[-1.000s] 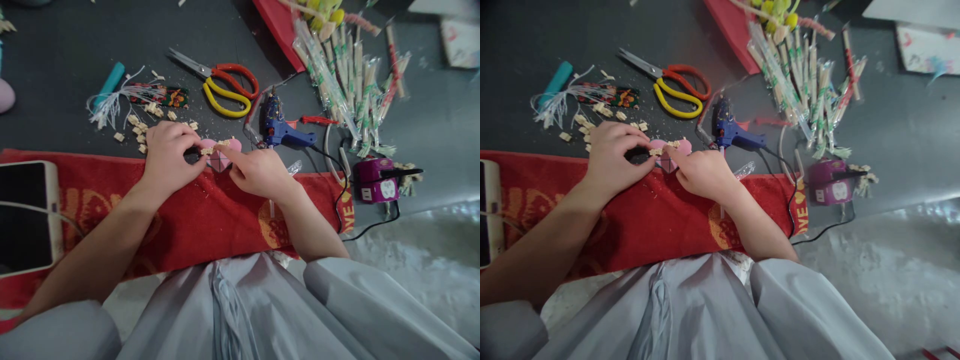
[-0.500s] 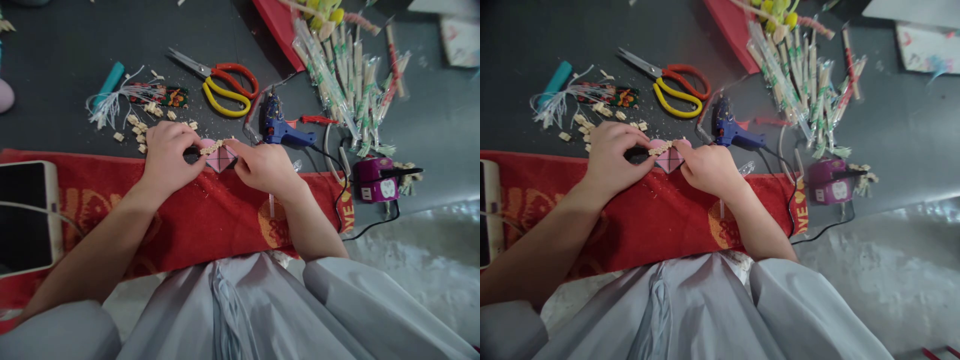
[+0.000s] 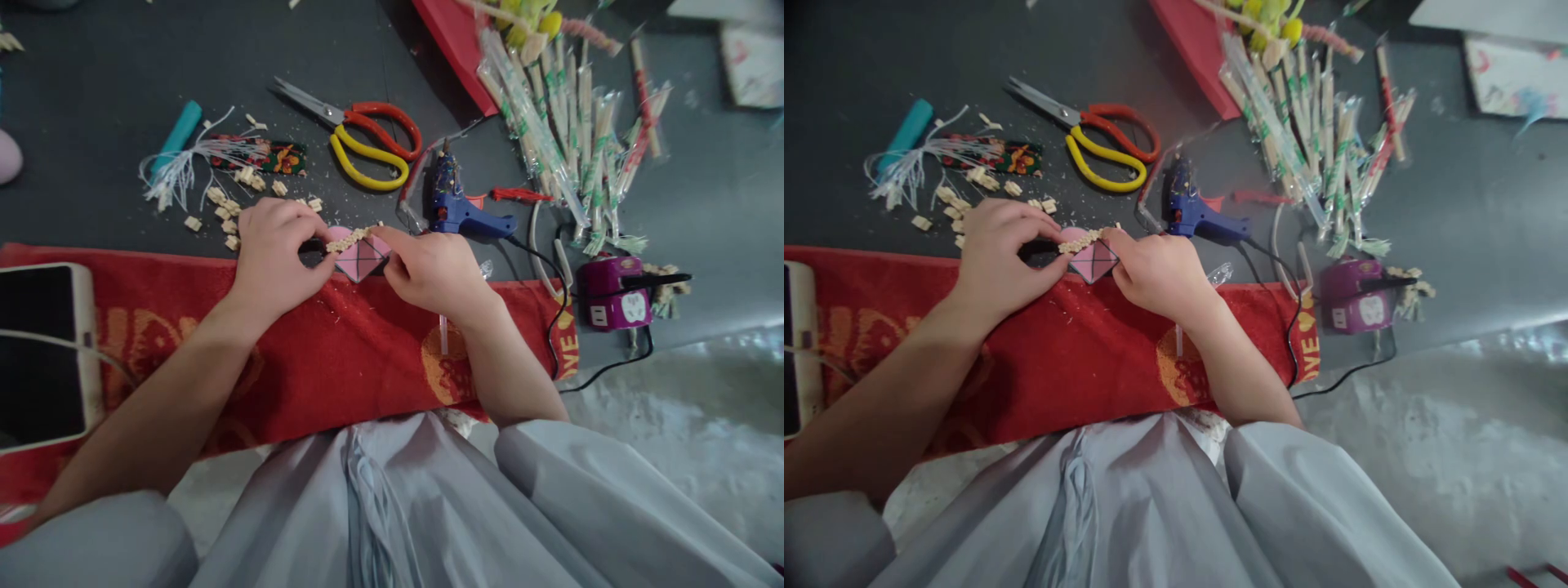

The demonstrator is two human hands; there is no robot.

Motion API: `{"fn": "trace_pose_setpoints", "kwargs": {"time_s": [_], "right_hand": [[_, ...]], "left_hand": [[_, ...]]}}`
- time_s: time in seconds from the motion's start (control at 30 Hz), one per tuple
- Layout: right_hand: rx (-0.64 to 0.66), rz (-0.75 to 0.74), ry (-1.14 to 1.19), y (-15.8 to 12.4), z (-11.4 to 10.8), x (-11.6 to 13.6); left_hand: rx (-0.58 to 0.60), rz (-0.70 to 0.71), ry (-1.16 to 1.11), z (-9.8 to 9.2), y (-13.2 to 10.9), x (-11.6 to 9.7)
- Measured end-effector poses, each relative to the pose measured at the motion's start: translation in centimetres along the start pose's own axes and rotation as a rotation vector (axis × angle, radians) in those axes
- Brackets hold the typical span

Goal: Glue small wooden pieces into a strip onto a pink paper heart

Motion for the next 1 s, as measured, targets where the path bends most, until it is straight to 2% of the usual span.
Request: {"fn": "trace_pose_setpoints", "kwargs": {"time_s": [0.7, 1.0], "right_hand": [[0.010, 0.000, 0.006, -0.07, -0.05, 0.02], [0.028, -0.004, -0.012, 0.03, -0.06, 0.14]], "left_hand": [[-0.017, 0.001, -0.046, 0.05, -0.04, 0.13], [0.035, -0.002, -0.006, -0.39, 0.06, -0.33]]}}
Point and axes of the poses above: each hand's wrist, its own y-axis towards the middle knuckle, its own z-axis out of the palm, x = y × z, the point moved 5 cm from there along y, towards the middle knuckle, and after that the axes turned 13 degrees about x, right-handed, at the moved point
